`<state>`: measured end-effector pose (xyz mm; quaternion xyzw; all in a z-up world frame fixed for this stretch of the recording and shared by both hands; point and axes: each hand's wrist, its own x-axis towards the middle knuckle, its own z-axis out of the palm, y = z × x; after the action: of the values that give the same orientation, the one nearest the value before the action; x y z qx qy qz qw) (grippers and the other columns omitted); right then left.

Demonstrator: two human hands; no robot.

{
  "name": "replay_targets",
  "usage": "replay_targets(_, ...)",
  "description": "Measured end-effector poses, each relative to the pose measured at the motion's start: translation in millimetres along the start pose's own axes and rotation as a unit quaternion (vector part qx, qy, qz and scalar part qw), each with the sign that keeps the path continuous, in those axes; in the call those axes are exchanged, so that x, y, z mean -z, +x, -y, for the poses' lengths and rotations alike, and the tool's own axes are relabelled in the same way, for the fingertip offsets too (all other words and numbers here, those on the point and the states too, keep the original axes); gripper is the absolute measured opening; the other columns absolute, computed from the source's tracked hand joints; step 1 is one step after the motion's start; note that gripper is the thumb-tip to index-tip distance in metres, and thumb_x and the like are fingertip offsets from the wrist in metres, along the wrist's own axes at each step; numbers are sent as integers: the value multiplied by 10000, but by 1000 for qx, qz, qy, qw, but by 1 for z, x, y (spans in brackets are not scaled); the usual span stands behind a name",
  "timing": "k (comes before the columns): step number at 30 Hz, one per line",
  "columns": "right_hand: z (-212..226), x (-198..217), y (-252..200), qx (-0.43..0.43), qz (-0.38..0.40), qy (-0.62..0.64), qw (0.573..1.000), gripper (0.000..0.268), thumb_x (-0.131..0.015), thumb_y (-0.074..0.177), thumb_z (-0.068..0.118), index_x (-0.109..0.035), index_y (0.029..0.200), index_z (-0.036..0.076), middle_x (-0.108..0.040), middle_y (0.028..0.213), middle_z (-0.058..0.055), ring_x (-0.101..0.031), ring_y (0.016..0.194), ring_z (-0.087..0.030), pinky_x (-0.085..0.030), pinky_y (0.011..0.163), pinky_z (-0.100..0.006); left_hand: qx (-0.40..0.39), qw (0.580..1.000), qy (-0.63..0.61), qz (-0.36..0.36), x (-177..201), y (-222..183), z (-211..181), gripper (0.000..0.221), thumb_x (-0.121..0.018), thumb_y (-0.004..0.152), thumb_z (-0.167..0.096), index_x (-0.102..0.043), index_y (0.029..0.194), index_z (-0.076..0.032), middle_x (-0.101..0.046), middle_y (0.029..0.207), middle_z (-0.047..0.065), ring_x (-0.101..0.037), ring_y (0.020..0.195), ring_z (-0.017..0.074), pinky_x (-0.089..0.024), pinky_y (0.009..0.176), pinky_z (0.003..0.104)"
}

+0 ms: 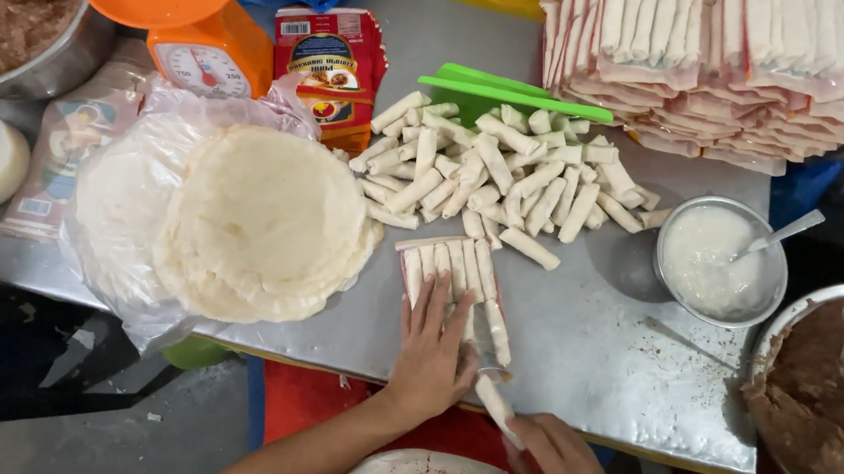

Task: A person is organizing, aligning, and stacking pre-rolled lumpia on a production table for packaging.

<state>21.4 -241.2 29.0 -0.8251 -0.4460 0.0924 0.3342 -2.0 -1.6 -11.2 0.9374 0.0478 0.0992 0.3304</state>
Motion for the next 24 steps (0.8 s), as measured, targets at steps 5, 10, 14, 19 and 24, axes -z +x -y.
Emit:
replay_targets(5, -1, -25, 23, 43, -23, -101, 994, 273, -690, 911, 46, -655, 1179, 7, -664, 978, -124, -634, 789, -266, -547, 683, -394, 3, 1000, 24, 11, 2, 1, 0, 769, -639, 937, -238, -291, 1592, -36, -100, 1687, 280, -84, 1567, 470, -128, 1192, 709)
replay_targets(10, -4, -41, 59, 75, -94, -156, 980, 237, -606, 975, -9, -639, 1205, -60, -622, 1106, -180, -634, 918, -324, -563, 813, -414, 10, 1000, 17, 11, 1, 0, 0, 793, -675, 917, -228, -295, 1592, -58, -103, 1703, 227, -95, 1568, 462, -143, 1188, 710)
replay_targets(14, -26, -32, 54, 23, 6, -51, 998, 415, -687, 935, 71, -588, 1320, -47, -571, 1241, -157, -621, 1062, -279, -555, 880, -370, 3, 1000, 15, 7, 5, 1, -1, 751, -641, 922, -235, -326, 1576, -41, -148, 1687, 251, -131, 1557, 471, -141, 1183, 714)
replay_targets(19, -56, -33, 63, 16, -48, -68, 996, 451, -700, 952, 253, -557, 1303, 8, -513, 1369, -186, -570, 1264, -313, -507, 1079, -405, -5, 999, 33, 11, 1, -1, 1, 760, -692, 881, -308, -393, 1539, -72, -226, 1667, 230, -157, 1542, 461, -162, 1155, 736)
replay_targets(24, -33, -16, 86, 11, 49, -91, 995, 851, -771, 871, 391, -367, 1568, 118, -309, 1636, -152, -349, 1484, -345, -334, 1173, -535, -21, 997, 74, 26, 10, -14, -6, 686, -512, 994, -329, -312, 1596, -66, -199, 1680, 244, -134, 1557, 454, -148, 1181, 709)
